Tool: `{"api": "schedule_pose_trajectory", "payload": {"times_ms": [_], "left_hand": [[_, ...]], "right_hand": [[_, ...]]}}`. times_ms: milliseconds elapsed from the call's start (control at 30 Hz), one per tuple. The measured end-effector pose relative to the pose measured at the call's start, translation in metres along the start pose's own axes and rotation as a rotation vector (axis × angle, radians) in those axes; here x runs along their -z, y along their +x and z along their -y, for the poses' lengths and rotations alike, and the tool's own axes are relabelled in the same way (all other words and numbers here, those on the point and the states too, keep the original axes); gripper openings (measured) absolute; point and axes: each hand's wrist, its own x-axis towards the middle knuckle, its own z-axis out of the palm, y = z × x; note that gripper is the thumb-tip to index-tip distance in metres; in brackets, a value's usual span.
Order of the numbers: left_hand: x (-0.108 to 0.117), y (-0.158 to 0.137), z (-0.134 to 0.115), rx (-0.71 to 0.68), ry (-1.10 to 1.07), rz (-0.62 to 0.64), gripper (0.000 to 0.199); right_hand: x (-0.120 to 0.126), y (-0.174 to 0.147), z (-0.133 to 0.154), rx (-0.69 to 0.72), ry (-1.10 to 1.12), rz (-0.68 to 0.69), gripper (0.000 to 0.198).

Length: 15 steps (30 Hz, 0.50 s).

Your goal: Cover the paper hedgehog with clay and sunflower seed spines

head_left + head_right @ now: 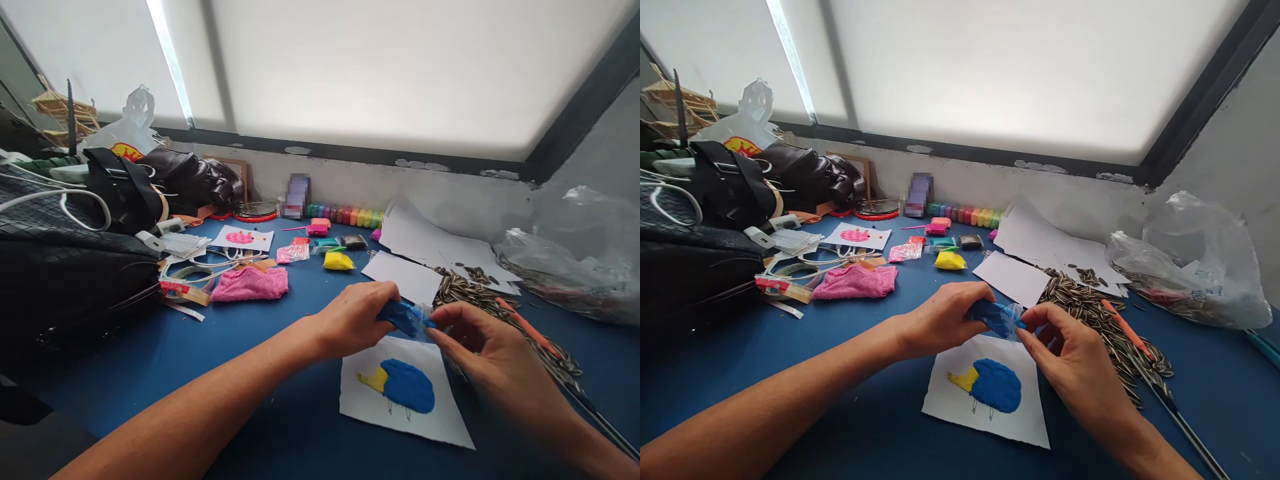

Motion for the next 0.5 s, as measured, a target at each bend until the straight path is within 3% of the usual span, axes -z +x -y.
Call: {"api": "schedule_pose_trajectory", "payload": {"times_ms": [167,367,500], "left_hand": [[0.0015,-0.0001,-0.0027,-0.014,0.056,0.042,0.018],[-0.001,-0.0005,-0.0006,-0.016,0.025,0.004,0.02],[-0.0007,-0.0001,-0.0019,-0.004,-0.028,0.023,0.021]], "right_hand": [[-0.0029,-0.0019,-0.0007,0.106,-0.011,-0.079,0.031],[-0.0029,0.0014,-0.0012,0.139,0.096,0.035,0.029],[-0.004,0.0027,-0.0059,0.158,0.122,-0.037,0.031]]}}
